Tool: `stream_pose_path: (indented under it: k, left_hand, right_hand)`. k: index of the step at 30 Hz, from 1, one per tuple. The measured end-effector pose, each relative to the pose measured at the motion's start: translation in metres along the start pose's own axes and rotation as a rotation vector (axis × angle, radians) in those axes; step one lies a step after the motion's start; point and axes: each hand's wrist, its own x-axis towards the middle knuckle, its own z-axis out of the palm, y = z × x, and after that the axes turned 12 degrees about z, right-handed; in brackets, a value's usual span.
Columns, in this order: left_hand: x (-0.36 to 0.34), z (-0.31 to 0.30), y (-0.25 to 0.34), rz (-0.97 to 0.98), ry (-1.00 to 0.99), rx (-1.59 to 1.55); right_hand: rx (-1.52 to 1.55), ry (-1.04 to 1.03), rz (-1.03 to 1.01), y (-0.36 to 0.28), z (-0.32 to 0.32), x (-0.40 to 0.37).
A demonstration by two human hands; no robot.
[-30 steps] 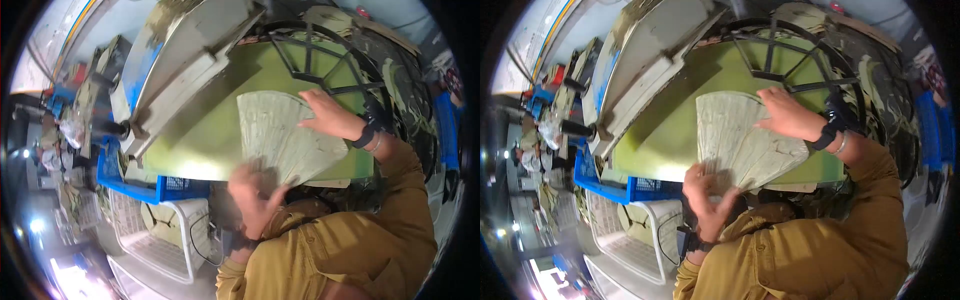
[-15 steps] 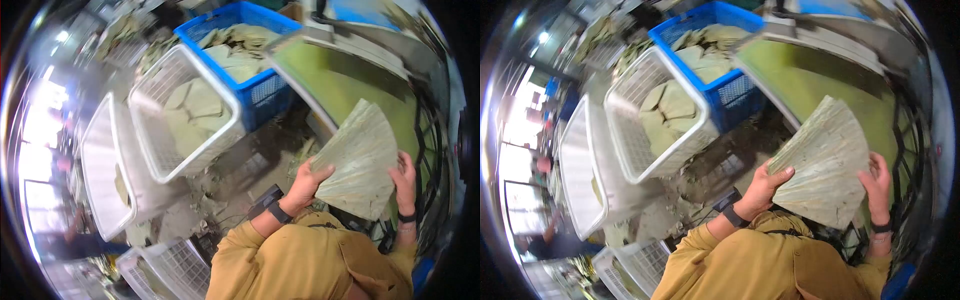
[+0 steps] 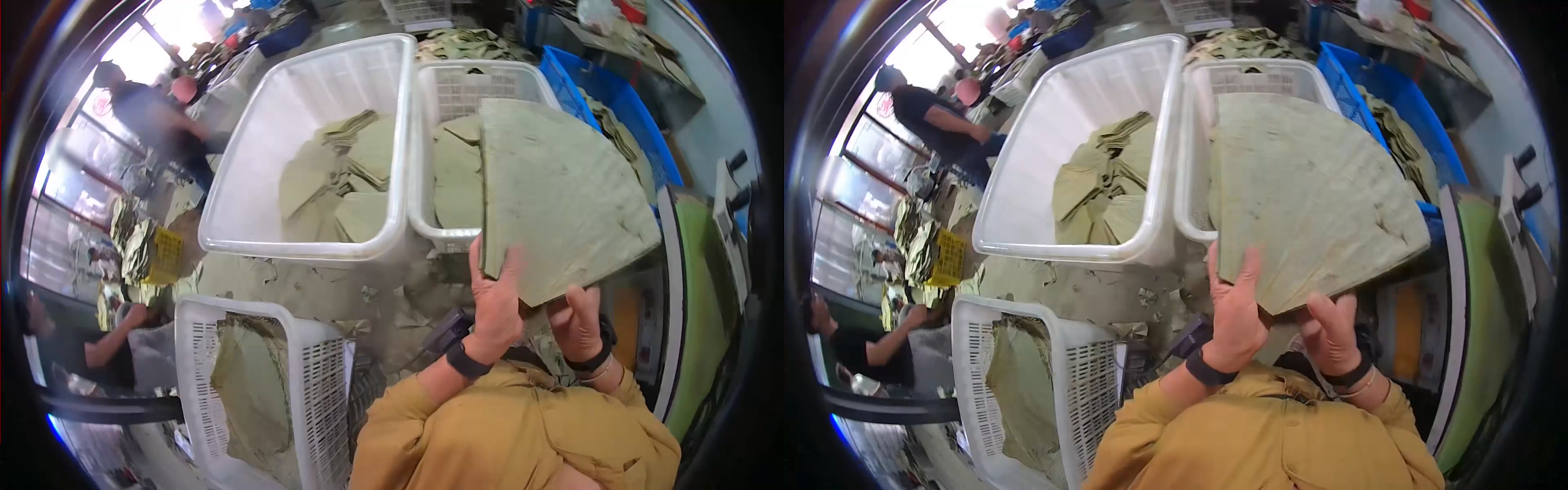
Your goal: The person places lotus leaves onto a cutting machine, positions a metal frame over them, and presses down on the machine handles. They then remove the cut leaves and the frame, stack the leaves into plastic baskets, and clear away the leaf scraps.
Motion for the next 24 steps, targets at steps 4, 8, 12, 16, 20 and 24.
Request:
stream_pose_path:
  k: [4,8,12,16,20,24]
  left_hand:
    - [0.041,-0.024,0.043,0.342,-0.003,0.213]
    - [0.094,-0.055,0.099,0.585,-0.151,0.316]
    - [0.113,-0.103,0.161,0.625,0.191,0.799]
    - [0.114,-0.151,0.194,0.675,0.596,0.812]
    - [0.116,-0.165,0.214,0.777,0.878,0.635]
    - [0.114,-0.161,0.228,0.826,1.036,0.567]
  right_hand:
    - [-0.104,0.029,-0.024,0.032,0.086,0.069]
    - [-0.156,-0.228,0.081,0.017,0.145,0.171]
    - [-0.551,-0.34,0.185,-0.029,0.217,0.286]
    - [-0.622,-0.455,0.268,-0.009,0.269,0.45]
    - [-0.614,-0.506,0.403,0.052,0.316,0.562]
    - [-0.696,-0.509,0.602,0.156,0.294,0.676]
